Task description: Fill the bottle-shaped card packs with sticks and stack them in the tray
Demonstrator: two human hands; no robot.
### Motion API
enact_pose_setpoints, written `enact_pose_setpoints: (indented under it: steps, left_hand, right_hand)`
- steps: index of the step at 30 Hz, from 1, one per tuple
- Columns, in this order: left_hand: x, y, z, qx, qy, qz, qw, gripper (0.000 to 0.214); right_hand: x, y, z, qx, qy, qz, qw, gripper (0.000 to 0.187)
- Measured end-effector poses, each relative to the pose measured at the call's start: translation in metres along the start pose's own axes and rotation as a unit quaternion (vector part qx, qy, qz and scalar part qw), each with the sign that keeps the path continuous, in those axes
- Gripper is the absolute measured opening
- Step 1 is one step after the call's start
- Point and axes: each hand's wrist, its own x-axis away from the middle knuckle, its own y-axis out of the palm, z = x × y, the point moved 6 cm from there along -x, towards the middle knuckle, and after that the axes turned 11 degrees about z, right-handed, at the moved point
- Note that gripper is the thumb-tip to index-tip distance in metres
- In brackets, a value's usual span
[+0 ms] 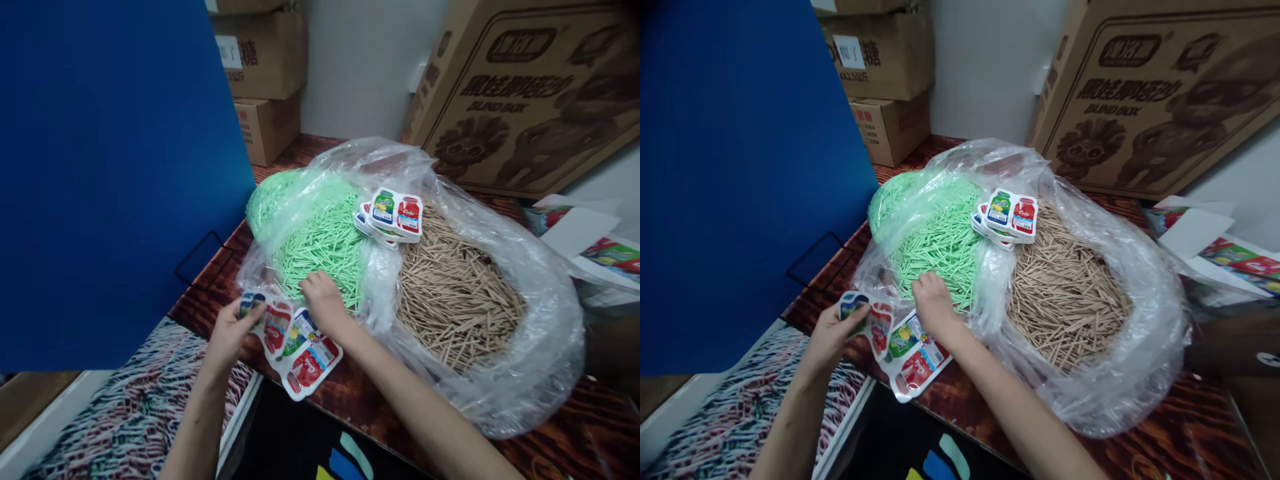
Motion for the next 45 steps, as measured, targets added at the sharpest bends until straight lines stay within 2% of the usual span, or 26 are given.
enact_pose_setpoints:
  steps: [2,6,10,13,17,20,24,28,31,34,37,41,45]
  left_hand:
    - [-0.021,-0.013,0.0,0.0,0.006,0.025,1.0,0.032]
    - [-0.057,-0.019,-0.008,-0.055,0.033,0.031,0.997,0.039]
    - [-0.09,-0.014,-0.009,-0.142,0.108,0.047,0.983,0.043]
    - [-0.11,-0.01,-0.011,-0.185,0.139,0.078,0.97,0.035]
    - [-0.118,-0.006,-0.011,-0.262,0.178,0.12,0.941,0.022]
    - [-0.113,-0.006,-0.008,-0.295,0.21,0.139,0.922,0.03]
    - [-0.097,-0.008,0.0,-0.342,0.297,0.168,0.875,0.046]
    - [-0.076,-0.005,0.01,-0.361,0.365,0.211,0.832,0.052]
    - [-0.055,0.004,0.021,-0.346,0.412,0.232,0.811,0.049]
    - [-0.038,0.019,0.029,-0.335,0.428,0.218,0.811,0.042]
    - [-0.025,0.037,0.029,-0.328,0.43,0.179,0.822,0.034]
    - [-0.01,0.059,0.023,-0.313,0.426,0.111,0.842,0.025]
    - [0.0,0.07,0.014,-0.306,0.42,0.063,0.852,0.021]
  right_hand:
    - [-0.015,0.031,-0.014,0.11,-0.079,-0.051,0.989,0.019]
    - [-0.033,0.06,-0.026,0.151,-0.109,-0.079,0.979,0.022]
    - [-0.038,0.068,-0.025,0.168,-0.096,-0.104,0.976,0.025]
    - [-0.038,0.069,-0.021,0.16,-0.074,-0.117,0.977,0.026]
    - [-0.036,0.062,-0.012,0.122,-0.022,-0.12,0.985,0.024]
    - [-0.037,0.048,0.005,0.078,0.047,-0.111,0.99,0.022]
    - [-0.044,0.025,0.047,-0.016,0.175,-0.101,0.979,0.017]
    - [-0.052,0.004,0.086,-0.156,0.297,-0.091,0.938,0.014]
    - [-0.051,-0.011,0.102,-0.259,0.356,-0.075,0.895,0.01]
    - [-0.043,-0.021,0.109,-0.334,0.393,-0.064,0.854,0.007]
    - [-0.036,-0.024,0.115,-0.374,0.415,-0.056,0.828,0.006]
    - [-0.034,-0.019,0.126,-0.382,0.43,-0.045,0.816,0.01]
    - [-0.035,-0.016,0.133,-0.384,0.437,-0.044,0.812,0.017]
